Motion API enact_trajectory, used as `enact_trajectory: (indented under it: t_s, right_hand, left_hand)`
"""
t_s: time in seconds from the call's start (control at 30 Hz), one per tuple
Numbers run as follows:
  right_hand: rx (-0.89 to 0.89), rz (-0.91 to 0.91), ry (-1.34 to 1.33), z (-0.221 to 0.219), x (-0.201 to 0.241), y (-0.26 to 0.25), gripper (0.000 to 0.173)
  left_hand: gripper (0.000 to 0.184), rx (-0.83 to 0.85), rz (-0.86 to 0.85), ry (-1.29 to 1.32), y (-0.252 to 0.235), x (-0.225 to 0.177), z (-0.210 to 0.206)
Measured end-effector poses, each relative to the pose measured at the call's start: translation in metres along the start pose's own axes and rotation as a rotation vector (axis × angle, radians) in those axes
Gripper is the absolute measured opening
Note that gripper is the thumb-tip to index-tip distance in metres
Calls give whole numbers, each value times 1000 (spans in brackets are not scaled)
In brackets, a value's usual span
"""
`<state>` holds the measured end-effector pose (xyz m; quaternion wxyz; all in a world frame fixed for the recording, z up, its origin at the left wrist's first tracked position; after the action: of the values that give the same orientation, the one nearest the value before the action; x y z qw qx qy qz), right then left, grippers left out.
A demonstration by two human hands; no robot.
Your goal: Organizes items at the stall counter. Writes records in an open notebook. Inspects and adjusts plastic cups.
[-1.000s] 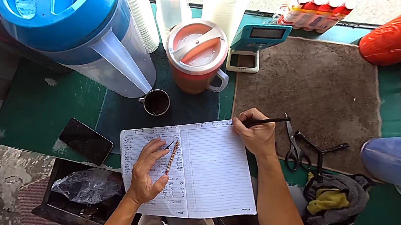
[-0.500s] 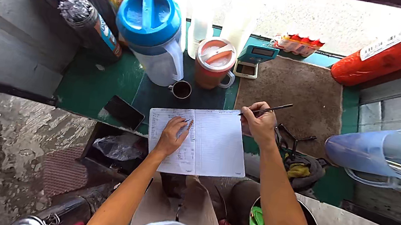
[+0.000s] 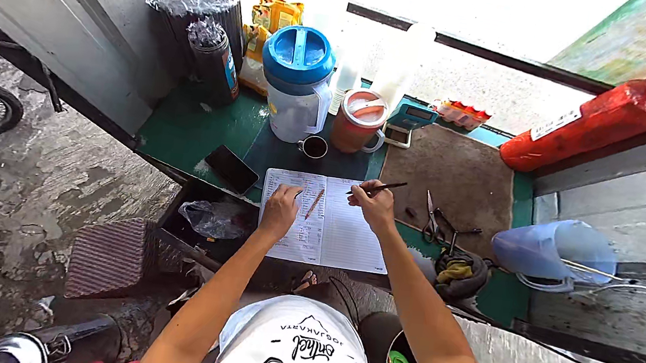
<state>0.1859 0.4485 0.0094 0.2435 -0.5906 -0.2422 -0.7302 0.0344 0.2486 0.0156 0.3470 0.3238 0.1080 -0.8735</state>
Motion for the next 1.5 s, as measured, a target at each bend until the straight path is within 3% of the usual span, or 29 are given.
enact_trajectory:
  t_s: [0.17,0.27,0.43,0.87,1.5]
  right_hand:
    - [76,71,51,-29,-27,-53,15]
    - [83,66,177,-41,-40,-61,18]
    - [4,43,98,-41,-54,-59,18]
    - [-49,151,173,-41,-54,-58,17]
    - [-88,146,161,-41,-55,-59,15]
  left_hand:
    - [31,-105,-12,56,82,35,34]
    - [29,-170,51,11,131,64,53]
    - [30,-257,156,-30,172,90,66]
    - [28,-330,119,60,152,71,81]
    - [26,-366,87,136,155,58,93]
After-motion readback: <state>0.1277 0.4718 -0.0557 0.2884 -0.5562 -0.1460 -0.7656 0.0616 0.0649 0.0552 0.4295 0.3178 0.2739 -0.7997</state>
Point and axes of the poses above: each hand's wrist, its own y-axis away from the middle knuckle, its own z-axis out of the back of the hand, x = y × z, the point moved 7 cm from there along -y, towards the middle knuckle, and after that the axes turned 7 degrees about z, right-handed, at the moved point
